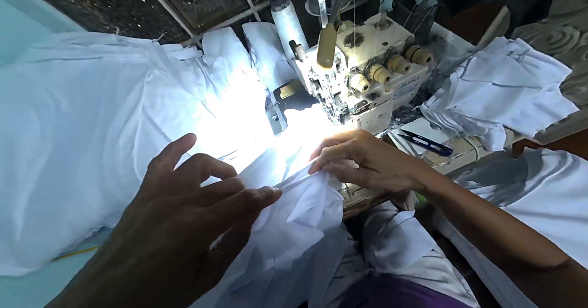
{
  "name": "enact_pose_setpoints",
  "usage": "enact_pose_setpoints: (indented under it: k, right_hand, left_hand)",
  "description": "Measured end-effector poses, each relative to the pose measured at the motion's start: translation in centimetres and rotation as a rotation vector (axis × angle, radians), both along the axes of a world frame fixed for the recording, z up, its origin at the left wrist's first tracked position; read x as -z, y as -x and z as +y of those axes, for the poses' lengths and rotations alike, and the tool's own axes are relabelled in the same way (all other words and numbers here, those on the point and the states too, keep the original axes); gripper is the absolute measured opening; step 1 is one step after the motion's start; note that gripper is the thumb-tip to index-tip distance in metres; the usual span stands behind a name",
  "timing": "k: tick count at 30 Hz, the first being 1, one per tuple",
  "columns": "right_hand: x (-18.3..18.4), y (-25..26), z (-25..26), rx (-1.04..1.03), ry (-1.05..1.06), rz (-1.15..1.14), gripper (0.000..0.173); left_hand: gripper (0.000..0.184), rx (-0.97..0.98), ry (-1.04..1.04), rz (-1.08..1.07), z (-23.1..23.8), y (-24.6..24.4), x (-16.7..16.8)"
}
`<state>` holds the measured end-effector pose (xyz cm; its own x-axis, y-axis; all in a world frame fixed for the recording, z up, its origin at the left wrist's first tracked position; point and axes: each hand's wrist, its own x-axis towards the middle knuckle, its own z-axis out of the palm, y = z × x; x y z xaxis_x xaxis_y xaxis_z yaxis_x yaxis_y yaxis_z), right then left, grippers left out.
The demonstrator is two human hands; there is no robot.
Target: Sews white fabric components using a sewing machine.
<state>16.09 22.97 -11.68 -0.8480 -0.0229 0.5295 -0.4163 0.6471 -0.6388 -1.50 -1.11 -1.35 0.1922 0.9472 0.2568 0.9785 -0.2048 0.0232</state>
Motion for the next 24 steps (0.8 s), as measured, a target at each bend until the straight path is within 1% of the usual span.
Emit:
enact_pose_setpoints:
  k: [3,6,9,11,13,16,20,22,24]
  right_hand:
    - [0.8,0.0,-0.3,0.096,-0.074,0.039,0.018]
    - [1.4,0.0,-0.3,0.119,-0.016,0.065,0.017]
    - [2.0,-0.1,-0.4,0.14,0.068,0.076,0.017]
    - [2.4,-0.2,-0.4,0.16,0.099,0.083,0.017]
    - [2.7,-0.4,-0.4,0.184,0.105,0.088,0.018]
    - [3.3,-0.6,-0.3,0.214,0.127,0.101,0.017]
    - [3.5,-0.9,-0.4,0.259,0.1,0.097,0.017]
    - [3.4,-1.1,-0.4,0.274,0.09,0.105,0.017]
    - [3.1,-1.6,-0.3,0.267,0.092,0.087,0.016]
  left_hand:
    - [0.038,-0.028,0.003,0.112,0.1,-0.1,0.2]
    - [0.038,-0.048,0.018,0.158,0.2,0.3,0.4]
    - [0.035,-0.044,0.032,0.155,0.6,1.1,0.5]
    - [0.038,-0.039,0.04,0.141,0.8,2.2,0.6]
    - [0.041,-0.026,0.044,0.09,0.8,3.5,0.5]
    - [0.039,-0.04,0.063,0.007,1.0,5.0,-0.4]
    - [0.039,-0.049,0.051,-0.018,1.7,6.7,-0.3]
    - [0.038,-0.068,-0.008,0.0,2.8,6.5,-0.5]
    - [0.038,-0.13,-0.059,0.029,4.5,4.8,-1.2]
